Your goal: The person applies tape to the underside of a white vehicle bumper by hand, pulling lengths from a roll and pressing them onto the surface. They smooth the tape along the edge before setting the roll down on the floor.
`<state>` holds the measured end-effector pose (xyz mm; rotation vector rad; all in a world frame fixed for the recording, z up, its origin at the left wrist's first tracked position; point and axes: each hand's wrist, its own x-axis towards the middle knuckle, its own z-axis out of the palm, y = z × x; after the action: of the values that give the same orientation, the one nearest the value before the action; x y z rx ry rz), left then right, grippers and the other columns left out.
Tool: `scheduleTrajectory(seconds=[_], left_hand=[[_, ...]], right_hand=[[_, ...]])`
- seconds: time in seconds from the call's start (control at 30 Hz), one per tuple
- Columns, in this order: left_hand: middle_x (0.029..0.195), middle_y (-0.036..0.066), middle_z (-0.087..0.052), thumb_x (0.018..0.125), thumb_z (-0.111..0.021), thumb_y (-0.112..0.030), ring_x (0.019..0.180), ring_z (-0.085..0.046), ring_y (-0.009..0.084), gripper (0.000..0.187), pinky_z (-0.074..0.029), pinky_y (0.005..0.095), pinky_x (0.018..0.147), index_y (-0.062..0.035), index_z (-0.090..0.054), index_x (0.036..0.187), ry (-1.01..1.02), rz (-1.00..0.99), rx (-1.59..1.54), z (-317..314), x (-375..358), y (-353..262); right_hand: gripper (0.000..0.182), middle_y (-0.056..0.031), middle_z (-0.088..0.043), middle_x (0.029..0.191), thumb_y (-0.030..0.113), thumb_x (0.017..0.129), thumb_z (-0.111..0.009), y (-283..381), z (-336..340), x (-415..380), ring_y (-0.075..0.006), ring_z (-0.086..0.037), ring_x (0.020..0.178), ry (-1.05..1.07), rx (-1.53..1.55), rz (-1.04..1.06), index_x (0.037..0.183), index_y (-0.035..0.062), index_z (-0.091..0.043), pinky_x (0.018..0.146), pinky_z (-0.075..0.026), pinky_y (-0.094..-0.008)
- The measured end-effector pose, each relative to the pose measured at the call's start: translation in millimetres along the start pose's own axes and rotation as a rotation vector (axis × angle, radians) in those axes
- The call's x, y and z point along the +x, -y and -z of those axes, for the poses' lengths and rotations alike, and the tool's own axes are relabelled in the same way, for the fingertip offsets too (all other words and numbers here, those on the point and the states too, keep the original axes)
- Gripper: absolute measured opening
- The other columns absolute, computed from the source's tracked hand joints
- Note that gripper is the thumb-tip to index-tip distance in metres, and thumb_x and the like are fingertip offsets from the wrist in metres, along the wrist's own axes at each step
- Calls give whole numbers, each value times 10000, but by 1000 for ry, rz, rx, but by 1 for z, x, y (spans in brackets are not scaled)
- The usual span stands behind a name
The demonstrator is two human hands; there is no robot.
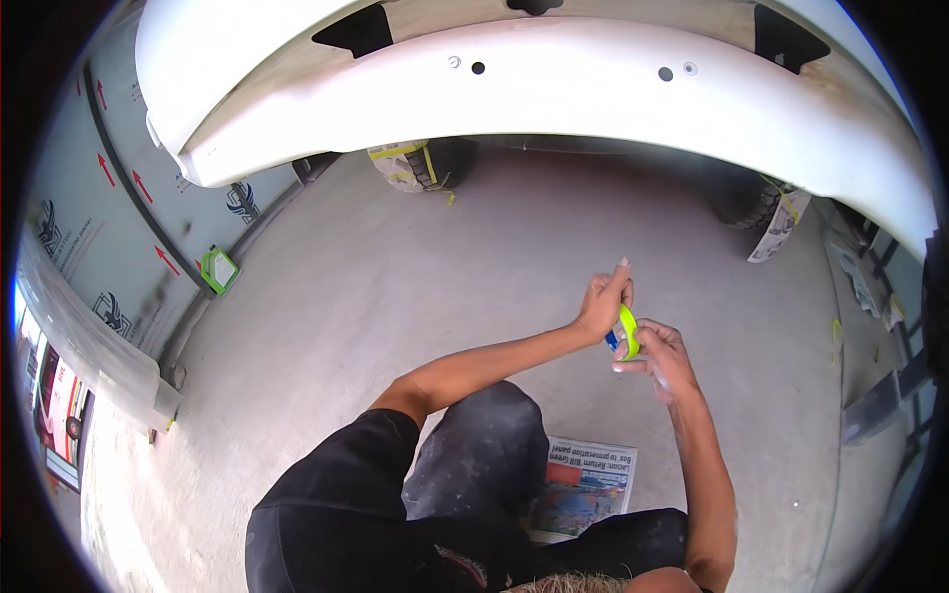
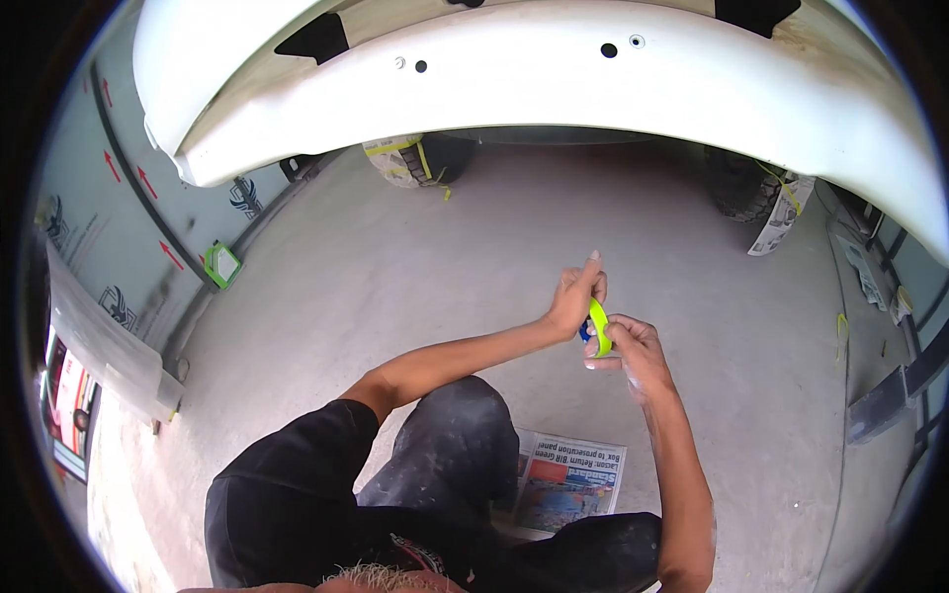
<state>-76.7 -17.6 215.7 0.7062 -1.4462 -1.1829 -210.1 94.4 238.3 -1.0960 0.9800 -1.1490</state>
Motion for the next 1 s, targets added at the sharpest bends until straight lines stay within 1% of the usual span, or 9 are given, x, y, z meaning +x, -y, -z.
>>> scheduleTrajectory(seconds=[0.1,0.3,0.4,0.5,0.6,0.63,0.7,0.77,1.0], left_hand=[[520,8,-419,1068,-393,-582,450,-330,120,704,-225,306,425,-101,-449,557,-42,334,-200,3,0,-1],[549,-13,-380,1071,-330,-615,443,-263,113,678,-180,320,410,-110,-462,638,-78,716,-677,9,3,6],[548,-8,-415,1078,-301,-623,451,-310,108,689,-238,300,430,-99,-497,675,29,722,-850,11,3,4],[566,6,-461,1091,-274,-612,481,-362,109,734,-301,292,479,-74,-523,658,-20,336,-310,-1,-6,-22],[563,16,-475,1092,-248,-624,514,-392,114,805,-331,296,520,-46,-534,610,231,-279,256,3,-14,-28],[539,15,-450,1093,-217,-630,524,-385,120,857,-321,313,516,-33,-509,552,183,-204,287,1,-17,-31],[505,4,-401,1092,-212,-622,511,-366,117,852,-306,313,509,-43,-496,535,123,19,97,-1,-14,-35],[490,-1,-354,1088,-227,-604,489,-315,129,806,-272,325,494,-83,-424,505,94,64,-26,-3,-11,-42],[527,-20,-253,1064,-220,-626,510,-229,158,685,-210,324,450,-159,-303,570,71,574,-717,-5,-1,-38]], right_hand=[[261,-76,-710,884,136,988,-489,4,-2,-1,-138,-698,753,3,-35,30,1023,-19,-695,725,-649,-325],[263,-74,-706,874,138,1000,-483,6,-1,-1,-137,-697,773,8,-9,105,1035,-14,-695,751,-634,-319],[266,-73,-703,871,153,1012,-486,2,-1,-1,-133,-695,781,-3,-4,166,1045,-7,-696,758,-623,-312],[257,-75,-701,882,151,1000,-484,2,3,-2,-133,-691,768,-40,-60,158,1028,0,-690,739,-626,-316],[252,-78,-700,884,135,987,-480,3,1,-4,-129,-683,754,-19,-109,140,996,-3,-691,713,-626,-307],[252,-79,-701,882,129,984,-479,3,-2,-7,-127,-680,750,-10,-118,131,985,-5,-694,706,-625,-301],[246,-84,-705,906,109,990,-503,10,-7,-12,-127,-686,772,28,-87,143,1017,-24,-708,705,-621,-295],[247,-85,-709,929,96,991,-513,15,-6,-13,-129,-690,794,52,-82,154,1043,-33,-717,710,-620,-293],[308,-100,-726,1020,76,977,-474,22,-10,-22,-162,-710,877,60,-172,243,1139,-34,-711,765,-628,-331]])
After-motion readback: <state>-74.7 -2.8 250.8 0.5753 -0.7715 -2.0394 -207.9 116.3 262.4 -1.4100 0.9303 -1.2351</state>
